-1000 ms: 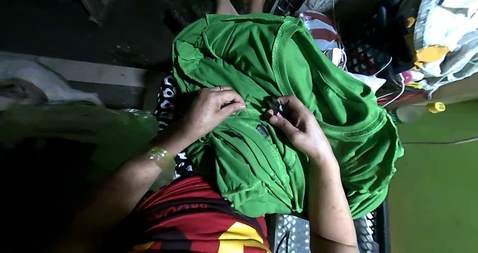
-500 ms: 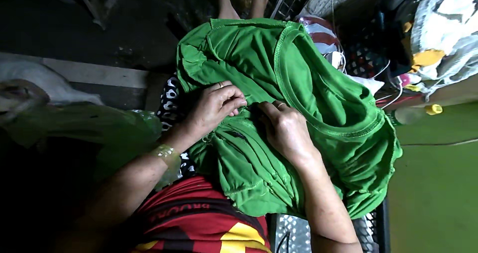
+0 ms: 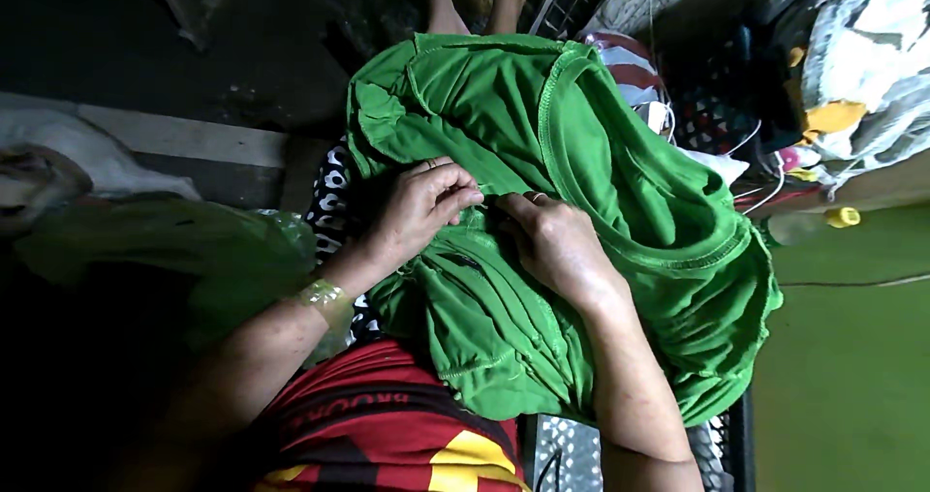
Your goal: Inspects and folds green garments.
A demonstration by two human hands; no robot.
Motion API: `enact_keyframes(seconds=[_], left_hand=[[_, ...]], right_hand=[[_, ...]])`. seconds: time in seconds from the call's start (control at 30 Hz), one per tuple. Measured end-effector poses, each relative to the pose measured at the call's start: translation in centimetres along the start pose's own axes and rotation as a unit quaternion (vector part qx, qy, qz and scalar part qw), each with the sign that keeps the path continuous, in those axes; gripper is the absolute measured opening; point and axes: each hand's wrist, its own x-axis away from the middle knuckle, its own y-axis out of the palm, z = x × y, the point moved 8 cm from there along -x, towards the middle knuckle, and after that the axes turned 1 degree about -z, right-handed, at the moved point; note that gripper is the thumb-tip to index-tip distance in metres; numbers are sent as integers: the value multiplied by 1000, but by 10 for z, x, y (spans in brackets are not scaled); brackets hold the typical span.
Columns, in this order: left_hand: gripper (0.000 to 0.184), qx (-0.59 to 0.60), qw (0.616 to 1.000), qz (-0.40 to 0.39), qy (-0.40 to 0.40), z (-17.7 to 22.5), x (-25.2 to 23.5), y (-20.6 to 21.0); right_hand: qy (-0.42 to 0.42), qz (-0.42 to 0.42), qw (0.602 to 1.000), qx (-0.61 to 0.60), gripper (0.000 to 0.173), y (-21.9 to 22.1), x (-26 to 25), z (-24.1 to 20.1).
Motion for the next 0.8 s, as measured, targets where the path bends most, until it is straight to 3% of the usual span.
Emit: enact_keyframes(seconds=[0.17, 0.3, 0.47, 0.63, 0.8], left_hand=[[19, -34, 999, -11, -1, -2, 4, -4], [21, -80, 995, -10, 65, 5, 9, 0], [15, -133, 983, 13, 127, 12, 11, 7], [22, -91, 995, -28, 31, 2, 7, 2], [23, -85, 995, -31, 37, 1, 6, 1]], right_hand=[[38, -19, 993, -108, 21, -5, 6, 18], [55, -9, 977, -206, 27, -6, 16, 34], [63, -2, 977, -204, 26, -6, 16, 34], [23, -13, 980, -198, 22, -10, 19, 34], [23, -6, 993, -118, 24, -9, 17, 24]])
